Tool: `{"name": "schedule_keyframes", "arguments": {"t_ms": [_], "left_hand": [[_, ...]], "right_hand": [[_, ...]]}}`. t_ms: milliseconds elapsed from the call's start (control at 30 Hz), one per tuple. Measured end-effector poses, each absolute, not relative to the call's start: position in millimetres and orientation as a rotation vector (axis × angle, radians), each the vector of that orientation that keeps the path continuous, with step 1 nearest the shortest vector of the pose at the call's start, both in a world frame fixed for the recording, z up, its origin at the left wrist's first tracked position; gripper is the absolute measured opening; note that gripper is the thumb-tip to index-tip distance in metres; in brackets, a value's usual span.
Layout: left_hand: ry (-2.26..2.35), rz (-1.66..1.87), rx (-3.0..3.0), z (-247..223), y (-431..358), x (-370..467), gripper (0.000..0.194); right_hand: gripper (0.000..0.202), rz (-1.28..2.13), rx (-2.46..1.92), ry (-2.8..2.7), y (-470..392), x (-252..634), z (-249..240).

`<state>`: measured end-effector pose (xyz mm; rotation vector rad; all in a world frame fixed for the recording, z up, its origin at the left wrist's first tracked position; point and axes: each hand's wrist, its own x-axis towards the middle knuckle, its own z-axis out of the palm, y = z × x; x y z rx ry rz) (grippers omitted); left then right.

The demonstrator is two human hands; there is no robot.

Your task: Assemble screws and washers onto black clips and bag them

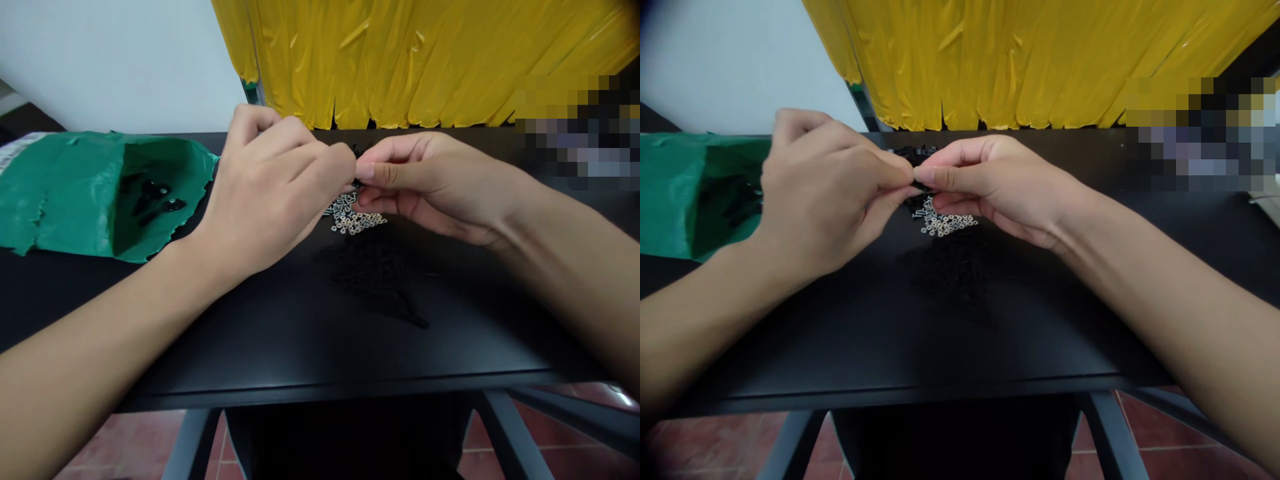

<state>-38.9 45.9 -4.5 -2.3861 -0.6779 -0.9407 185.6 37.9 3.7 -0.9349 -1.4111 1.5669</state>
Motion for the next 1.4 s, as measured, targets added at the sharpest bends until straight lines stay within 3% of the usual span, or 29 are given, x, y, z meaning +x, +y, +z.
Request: {"name": "schedule_keyframes", "arguments": {"t_ms": [233, 367, 500, 733, 1133, 1400], "left_hand": [[-0.952, -0.994, -2.493, -4.4, 41.2, -38.5, 0.015], [-1.034, -1.381, -2.433, -5.8, 36.4, -31.3, 0.007], [-0.98, -1.802, -2.513, -7.5, 36.7, -23.5, 0.023], [-1.094, -2.265, -2.78, -8.5, 36.3, -14.5, 0.026], [-1.109, -2.187, -2.787, -7.6, 34.5, -13.6, 0.003], [-1.298, -2.182, -2.722, -2.0, 39.2, -17.6, 0.013]], "right_hand": [[0.025, 1.427, -0.867, -1.365, 32.9, 175.1, 2.4], [0.012, 1.288, -0.765, -1.42, 25.7, 168.5, 4.7], [0.013, 1.237, -0.712, -1.431, 22.0, 165.3, 3.9], [0.004, 1.264, -0.726, -1.358, 25.1, 162.1, -3.8], [0.009, 1.09, -0.738, -1.376, 27.0, 162.0, -5.5], [0.011, 1.087, -0.72, -1.379, 26.5, 161.0, -3.1]]}}
